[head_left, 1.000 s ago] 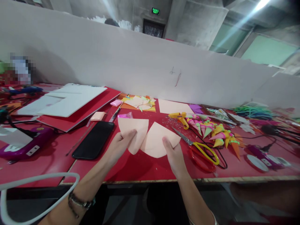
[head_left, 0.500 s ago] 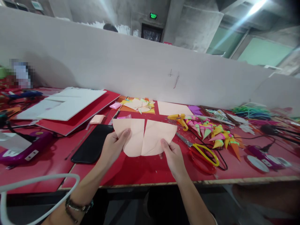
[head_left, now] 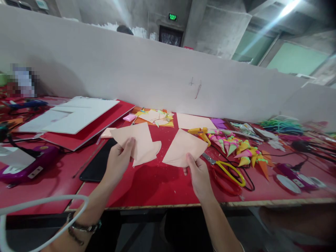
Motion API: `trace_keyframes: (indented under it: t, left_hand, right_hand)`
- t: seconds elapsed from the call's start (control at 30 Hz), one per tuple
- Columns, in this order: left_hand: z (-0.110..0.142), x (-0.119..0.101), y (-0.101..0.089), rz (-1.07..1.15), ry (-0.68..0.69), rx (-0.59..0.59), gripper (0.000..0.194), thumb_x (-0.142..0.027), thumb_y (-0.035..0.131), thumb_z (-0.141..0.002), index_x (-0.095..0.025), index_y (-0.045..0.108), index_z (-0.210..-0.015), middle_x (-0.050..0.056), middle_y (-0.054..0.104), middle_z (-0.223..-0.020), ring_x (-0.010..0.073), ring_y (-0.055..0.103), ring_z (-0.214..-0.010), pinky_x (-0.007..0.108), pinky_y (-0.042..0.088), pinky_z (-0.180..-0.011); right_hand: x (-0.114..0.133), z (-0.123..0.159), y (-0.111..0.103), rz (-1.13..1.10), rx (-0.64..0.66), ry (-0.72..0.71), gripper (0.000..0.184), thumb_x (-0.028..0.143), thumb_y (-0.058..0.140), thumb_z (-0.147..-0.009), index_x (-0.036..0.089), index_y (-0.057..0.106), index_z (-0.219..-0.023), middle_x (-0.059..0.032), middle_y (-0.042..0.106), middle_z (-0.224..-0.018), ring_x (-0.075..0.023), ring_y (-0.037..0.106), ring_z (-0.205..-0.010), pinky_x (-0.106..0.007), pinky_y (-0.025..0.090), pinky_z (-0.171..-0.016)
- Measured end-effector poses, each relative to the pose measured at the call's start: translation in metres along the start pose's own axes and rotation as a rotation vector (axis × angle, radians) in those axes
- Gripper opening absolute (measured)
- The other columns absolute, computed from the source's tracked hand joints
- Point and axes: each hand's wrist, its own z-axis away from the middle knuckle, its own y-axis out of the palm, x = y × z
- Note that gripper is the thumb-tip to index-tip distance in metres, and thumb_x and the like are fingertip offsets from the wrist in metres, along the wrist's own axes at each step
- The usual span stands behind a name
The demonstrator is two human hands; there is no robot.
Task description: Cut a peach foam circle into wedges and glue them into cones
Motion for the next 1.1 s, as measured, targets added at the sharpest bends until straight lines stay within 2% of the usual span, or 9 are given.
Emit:
trace_keyframes:
  t: [0.2, 0.3, 0.4, 0.5, 0.57, 0.67, 0.8, 0.97, 1.1]
  left_hand:
    - [0.016, -0.009, 0.017, -0.013, 0.026, 0.328, 0.04, -0.044, 0.037, -0.082, -0.016, 0.048, -0.057, -0.001, 0.051, -0.054, 0.0117, 0.049, -0.055, 0.02, 0.039, -0.055]
    - [0.02, -0.006, 0.021, -0.063, 0.011, 0.341, 0.038, -0.047, 0.039, -0.08, -0.015, 0.054, -0.066, 0.001, 0.059, -0.067, 0.0154, 0.053, -0.067, 0.022, 0.04, -0.06]
    - [0.02, -0.004, 0.021, -0.097, 0.016, 0.368, 0.041, -0.046, 0.036, -0.082, -0.015, 0.056, -0.064, 0.002, 0.06, -0.065, 0.0165, 0.054, -0.07, 0.023, 0.041, -0.068]
    - [0.018, -0.003, 0.02, -0.11, 0.029, 0.374, 0.043, -0.047, 0.034, -0.082, -0.014, 0.057, -0.065, 0.003, 0.06, -0.065, 0.0177, 0.055, -0.073, 0.025, 0.041, -0.071]
    - [0.019, -0.002, 0.021, -0.168, 0.03, 0.342, 0.042, -0.048, 0.037, -0.081, -0.015, 0.054, -0.062, 0.002, 0.057, -0.063, 0.0177, 0.054, -0.068, 0.025, 0.041, -0.064]
    - [0.024, -0.002, 0.024, -0.217, 0.059, 0.366, 0.039, -0.046, 0.038, -0.08, -0.016, 0.048, -0.057, -0.001, 0.05, -0.056, 0.0151, 0.049, -0.058, 0.024, 0.038, -0.054]
    - [0.034, -0.003, 0.028, -0.124, 0.15, 0.506, 0.033, -0.039, 0.036, -0.083, -0.017, 0.048, -0.061, -0.001, 0.049, -0.06, 0.0128, 0.048, -0.059, 0.023, 0.039, -0.057]
    - [0.038, -0.006, 0.027, -0.057, 0.079, 0.616, 0.032, -0.037, 0.037, -0.083, -0.018, 0.051, -0.062, -0.001, 0.052, -0.06, 0.0125, 0.05, -0.059, 0.023, 0.042, -0.059]
    - [0.036, -0.008, 0.023, -0.043, 0.028, 0.7, 0.027, -0.037, 0.04, -0.082, -0.018, 0.059, -0.077, 0.002, 0.061, -0.076, 0.0148, 0.056, -0.077, 0.024, 0.044, -0.074]
  right_hand:
    - [0.002, 0.006, 0.009, 0.112, 0.117, -0.016, 0.029, 0.038, 0.055, -0.074, 0.014, 0.051, -0.057, 0.0034, 0.047, -0.046, -0.0082, 0.043, -0.043, -0.019, 0.033, -0.043]
    - [0.002, 0.008, 0.012, 0.14, 0.111, -0.052, 0.024, 0.035, 0.056, -0.072, 0.013, 0.055, -0.063, 0.0017, 0.053, -0.051, -0.0093, 0.045, -0.046, -0.02, 0.035, -0.044]
    - [0.002, 0.009, 0.012, 0.139, -0.011, -0.109, 0.021, 0.033, 0.056, -0.072, 0.012, 0.059, -0.073, -0.0029, 0.061, -0.063, -0.0132, 0.053, -0.054, -0.022, 0.04, -0.049]
    - [0.001, 0.01, 0.011, 0.181, -0.184, -0.268, 0.016, 0.027, 0.054, -0.074, 0.013, 0.06, -0.078, -0.0048, 0.063, -0.071, -0.0161, 0.057, -0.066, -0.024, 0.043, -0.058]
    - [0.0, 0.011, 0.01, 0.278, -0.205, -0.394, 0.011, 0.023, 0.052, -0.074, 0.015, 0.06, -0.075, -0.0034, 0.061, -0.07, -0.0148, 0.055, -0.066, -0.024, 0.042, -0.06]
    - [0.0, 0.011, 0.012, 0.452, -0.096, -0.502, 0.011, 0.017, 0.049, -0.074, 0.016, 0.053, -0.063, 0.0005, 0.052, -0.061, -0.0111, 0.048, -0.057, -0.022, 0.037, -0.055]
    - [-0.001, 0.011, 0.018, 0.589, 0.05, -0.512, 0.016, 0.011, 0.046, -0.072, 0.018, 0.043, -0.058, 0.0037, 0.04, -0.057, -0.0096, 0.04, -0.054, -0.022, 0.032, -0.053]
    - [-0.001, 0.013, 0.026, 0.589, 0.113, -0.523, 0.011, 0.012, 0.045, -0.073, 0.018, 0.054, -0.074, -0.0014, 0.048, -0.072, -0.0128, 0.046, -0.066, -0.024, 0.038, -0.061]
    - [-0.002, 0.014, 0.028, 0.57, 0.161, -0.524, 0.009, 0.012, 0.047, -0.072, 0.017, 0.054, -0.076, -0.0041, 0.047, -0.084, -0.0141, 0.049, -0.075, -0.026, 0.042, -0.068]
